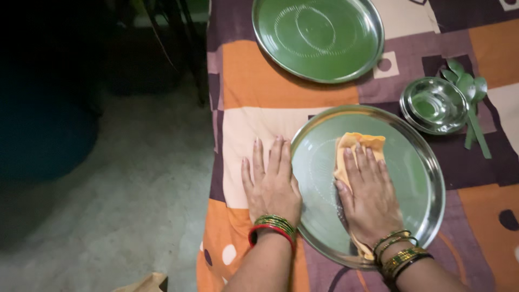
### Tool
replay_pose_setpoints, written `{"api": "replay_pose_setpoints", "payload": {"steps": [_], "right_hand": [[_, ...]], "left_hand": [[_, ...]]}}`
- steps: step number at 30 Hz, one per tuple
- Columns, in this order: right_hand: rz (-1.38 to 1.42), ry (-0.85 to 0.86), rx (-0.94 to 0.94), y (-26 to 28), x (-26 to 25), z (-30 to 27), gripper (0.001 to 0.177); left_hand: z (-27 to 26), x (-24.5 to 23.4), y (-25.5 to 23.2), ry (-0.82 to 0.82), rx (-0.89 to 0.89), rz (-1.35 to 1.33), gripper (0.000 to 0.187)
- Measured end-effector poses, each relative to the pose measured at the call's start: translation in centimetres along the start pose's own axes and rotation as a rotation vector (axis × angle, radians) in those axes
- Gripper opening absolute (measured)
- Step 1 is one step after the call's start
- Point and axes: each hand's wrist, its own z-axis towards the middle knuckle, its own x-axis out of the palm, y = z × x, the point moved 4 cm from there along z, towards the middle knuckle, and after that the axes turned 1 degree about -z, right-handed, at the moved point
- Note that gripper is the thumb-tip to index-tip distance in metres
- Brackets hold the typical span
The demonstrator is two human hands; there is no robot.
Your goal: The person wipes and cleans stainless steel plates and small bowls using a cloth by hand while in a room with a bed and sofas.
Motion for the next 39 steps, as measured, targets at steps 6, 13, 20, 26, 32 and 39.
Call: {"api": "replay_pose_setpoints", "payload": {"steps": [6, 13, 20, 26, 32, 39], "right_hand": [[0.041, -0.056, 0.071, -0.1, -0.7, 2.0, 0.061], [0.048, -0.071, 0.147, -2.4, -1.4, 1.5, 0.056], [-0.021, -0.054, 0.219, -6.9, -3.0, -0.8, 0.054], [-0.057, -0.070, 0.212, -6.5, -7.1, -2.7, 0.051], [-0.266, -0.073, 0.221, -7.3, -9.6, -5.6, 0.050], [0.250, -0.363, 0.294, -13.9, -8.5, -7.3, 0.020]], "left_hand": [[-0.3, -0.5, -0.1, -0.058, 0.017, -0.021, 0.064], [-0.2, -0.9, -0.1, -0.048, 0.028, -0.053, 0.064], [-0.3, -0.8, 0.0, -0.032, 0.005, -0.039, 0.063], [-0.3, -0.6, 0.2, -0.037, 0.017, -0.053, 0.064], [-0.2, -0.5, 0.0, -0.022, 0.012, -0.029, 0.066], [-0.1, -0.5, -0.1, -0.015, -0.001, -0.011, 0.068]]}}
